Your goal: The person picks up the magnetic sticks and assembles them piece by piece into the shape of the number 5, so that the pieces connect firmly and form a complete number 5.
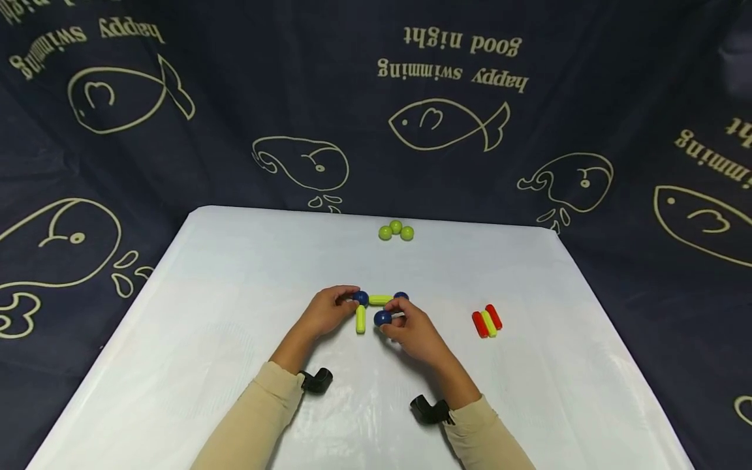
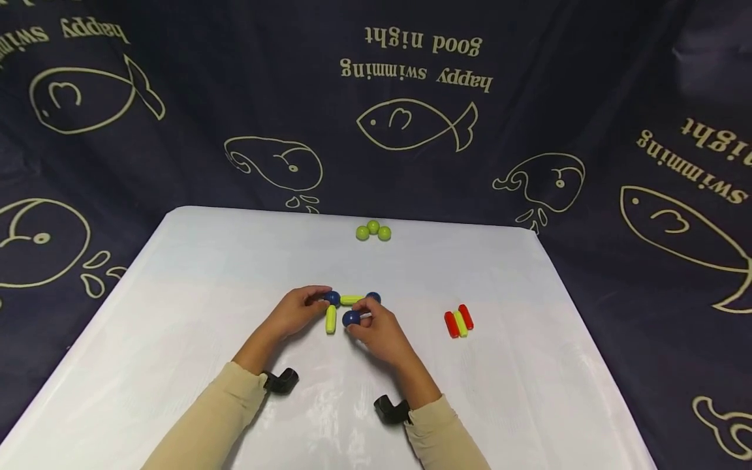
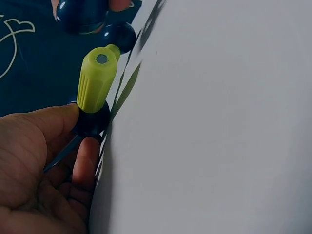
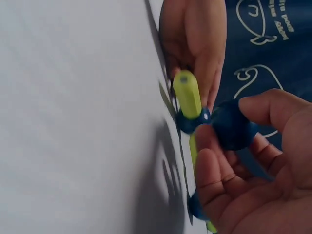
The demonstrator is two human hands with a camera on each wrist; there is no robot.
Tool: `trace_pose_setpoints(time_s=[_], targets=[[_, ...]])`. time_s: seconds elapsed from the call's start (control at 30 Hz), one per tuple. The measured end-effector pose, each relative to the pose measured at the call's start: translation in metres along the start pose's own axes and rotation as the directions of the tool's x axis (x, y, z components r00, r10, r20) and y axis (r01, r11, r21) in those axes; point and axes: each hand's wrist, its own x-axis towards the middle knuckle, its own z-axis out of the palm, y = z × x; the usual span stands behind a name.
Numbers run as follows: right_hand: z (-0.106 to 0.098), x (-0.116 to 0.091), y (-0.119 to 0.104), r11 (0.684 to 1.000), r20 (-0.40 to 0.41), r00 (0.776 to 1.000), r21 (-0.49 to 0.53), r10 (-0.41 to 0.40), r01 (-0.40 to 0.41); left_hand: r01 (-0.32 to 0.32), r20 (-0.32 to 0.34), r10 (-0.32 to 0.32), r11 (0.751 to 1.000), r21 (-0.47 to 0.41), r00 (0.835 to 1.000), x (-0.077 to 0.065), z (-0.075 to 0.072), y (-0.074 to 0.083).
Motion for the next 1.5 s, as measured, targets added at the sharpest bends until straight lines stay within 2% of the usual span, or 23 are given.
trace_pose_setpoints(time_s=[0.13, 0.23, 0.43, 0.67, 0.97, 1.33, 1.5], targets=[[0.009, -0.005, 0.0, 0.999, 0.052, 0.998, 0.025, 0.034, -0.036, -0.029, -0.018, 0.029, 0.999, 0.015, 0.999, 0.0, -0.001, 0.0], [0.015, -0.008, 0.0, 0.999, 0.075, 0.997, 0.007, 0.037, -0.038, -0.025, -0.014, 0.026, 1.0, 0.007, 1.0, 0.001, 0.0, 0.0], [0.026, -0.012, 0.002, 0.997, 0.1, 0.995, -0.075, -0.015, 0.023, 0.006, -0.002, -0.006, 1.0, 0.006, 1.0, 0.002, 0.0, 0.0], [0.035, -0.013, 0.001, 0.977, 0.075, 0.993, -0.186, -0.093, 0.105, 0.011, -0.002, -0.011, 1.0, 0.007, 1.0, 0.001, 0.0, 0.001], [0.038, -0.013, 0.0, 0.972, 0.052, 0.995, -0.214, -0.091, 0.1, 0.01, 0.001, -0.01, 1.0, 0.009, 1.0, 0.0, -0.001, 0.001], [0.037, -0.011, 0.001, 0.969, 0.063, 0.993, -0.222, -0.099, 0.111, 0.015, 0.008, -0.015, 1.0, 0.005, 1.0, 0.002, -0.001, 0.001], [0.038, -0.009, 0.002, 0.951, 0.076, 0.989, -0.277, -0.124, 0.14, 0.014, 0.006, -0.014, 1.0, 0.008, 1.0, 0.002, -0.001, 0.002]])
